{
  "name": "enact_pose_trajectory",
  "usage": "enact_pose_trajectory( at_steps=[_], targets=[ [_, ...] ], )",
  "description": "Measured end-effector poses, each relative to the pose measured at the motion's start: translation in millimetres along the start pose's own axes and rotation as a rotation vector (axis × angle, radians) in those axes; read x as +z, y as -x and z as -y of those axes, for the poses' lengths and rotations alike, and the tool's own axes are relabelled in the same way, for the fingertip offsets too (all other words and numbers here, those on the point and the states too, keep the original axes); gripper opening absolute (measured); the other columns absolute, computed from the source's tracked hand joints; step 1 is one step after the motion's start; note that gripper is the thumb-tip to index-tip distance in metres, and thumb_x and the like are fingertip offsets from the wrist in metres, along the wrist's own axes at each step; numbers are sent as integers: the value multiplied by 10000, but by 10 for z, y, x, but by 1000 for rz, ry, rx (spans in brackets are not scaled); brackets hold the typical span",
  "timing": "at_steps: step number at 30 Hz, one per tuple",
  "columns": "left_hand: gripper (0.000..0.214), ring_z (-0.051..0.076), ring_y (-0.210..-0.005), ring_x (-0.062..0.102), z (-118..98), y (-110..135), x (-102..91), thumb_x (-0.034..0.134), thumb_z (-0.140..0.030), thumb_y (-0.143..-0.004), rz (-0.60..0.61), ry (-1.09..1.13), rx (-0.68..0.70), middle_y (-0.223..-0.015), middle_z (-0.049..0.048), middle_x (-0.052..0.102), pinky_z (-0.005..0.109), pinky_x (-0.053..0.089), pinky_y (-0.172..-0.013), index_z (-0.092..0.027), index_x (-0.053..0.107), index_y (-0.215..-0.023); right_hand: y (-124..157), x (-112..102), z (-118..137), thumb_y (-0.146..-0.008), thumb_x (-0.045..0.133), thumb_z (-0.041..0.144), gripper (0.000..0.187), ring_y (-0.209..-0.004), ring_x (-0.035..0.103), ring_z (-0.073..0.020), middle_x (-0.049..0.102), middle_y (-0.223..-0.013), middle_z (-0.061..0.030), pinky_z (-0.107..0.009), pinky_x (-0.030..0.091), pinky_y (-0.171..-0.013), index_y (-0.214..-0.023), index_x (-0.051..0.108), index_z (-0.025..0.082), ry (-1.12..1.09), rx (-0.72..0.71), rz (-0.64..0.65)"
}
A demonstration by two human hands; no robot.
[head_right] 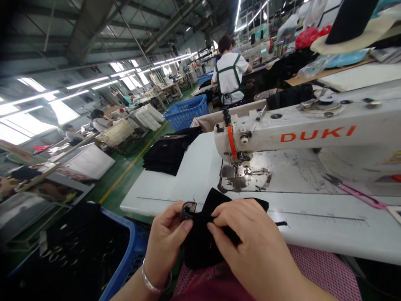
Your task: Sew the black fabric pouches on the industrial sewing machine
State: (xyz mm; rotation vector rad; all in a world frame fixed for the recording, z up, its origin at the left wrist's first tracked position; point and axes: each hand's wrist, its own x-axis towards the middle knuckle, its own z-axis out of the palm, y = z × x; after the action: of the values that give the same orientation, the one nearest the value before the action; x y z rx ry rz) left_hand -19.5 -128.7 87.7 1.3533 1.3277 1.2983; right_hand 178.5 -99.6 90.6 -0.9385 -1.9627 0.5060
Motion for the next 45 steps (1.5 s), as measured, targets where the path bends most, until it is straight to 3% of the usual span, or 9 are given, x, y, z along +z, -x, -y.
enact_pose_trajectory(
  at_steps=[10,13,16,19,25,30,38,41,45],
  targets=[
    [104,121,-809,593,11,25,38,709,-214,-823,18,74,-53,-867,-2,649,199,475,-753,-186,687,-921,27,20,-14,-875,576,222,102,-793,564,-180,616,-841,-7,-344,460,-704,-777,550,233,-14,58,57],
    [89,120,-801,592,17,21,38,709,-218,-825,13,76,-59,-852,-4,647,196,475,-741,-184,685,-904,23,21,-22,-862,588,214,36,-781,560,-176,608,-843,-1,-333,462,-679,-853,573,246,-21,105,66],
    [89,119,-801,594,12,13,26,716,-213,-818,-2,44,-41,-853,-5,654,193,481,-746,-193,692,-901,8,-2,-28,-884,598,246,34,-810,563,-173,611,-870,7,-330,474,-705,-910,595,269,-64,103,131],
    [108,131,-837,621,-11,6,20,718,-197,-812,20,27,-25,-889,7,683,209,497,-789,-202,700,-918,-18,-43,-35,-896,603,267,56,-842,565,-180,610,-882,-5,-326,489,-694,-840,600,265,-119,129,206],
    [100,186,-863,682,-39,-7,35,725,-204,-811,88,88,-60,-927,56,726,278,541,-810,-185,692,-903,-103,-91,-82,-857,632,241,89,-1064,553,-246,639,-1052,-29,-445,486,-901,-773,610,259,-115,83,165],
    [115,190,-874,687,-36,-14,50,731,-204,-801,74,91,-61,-939,60,725,277,551,-815,-179,686,-903,-110,-91,-95,-819,650,226,83,-828,612,-189,660,-893,15,-346,522,-706,-761,613,272,-107,151,178],
    [120,174,-790,679,-158,-58,55,701,-199,-783,19,-84,-76,-860,48,721,259,561,-745,-172,690,-899,-102,-50,-50,-841,572,185,115,-633,574,-139,617,-741,31,-263,435,-539,-748,531,238,-94,216,171],
    [124,174,-740,659,-391,-239,-82,694,-229,-793,122,-310,-54,-818,38,710,255,542,-683,-185,707,-908,-150,-69,48,-878,512,134,119,-644,547,-127,596,-750,32,-250,415,-562,-813,514,233,-149,132,286],
    [145,193,-807,667,-530,-676,-224,652,-249,-826,521,-377,-127,-903,48,718,279,537,-733,-186,709,-944,-143,-32,27,-933,476,136,136,-773,590,-123,634,-873,29,-245,455,-694,-948,557,245,-268,58,393]
  ],
)
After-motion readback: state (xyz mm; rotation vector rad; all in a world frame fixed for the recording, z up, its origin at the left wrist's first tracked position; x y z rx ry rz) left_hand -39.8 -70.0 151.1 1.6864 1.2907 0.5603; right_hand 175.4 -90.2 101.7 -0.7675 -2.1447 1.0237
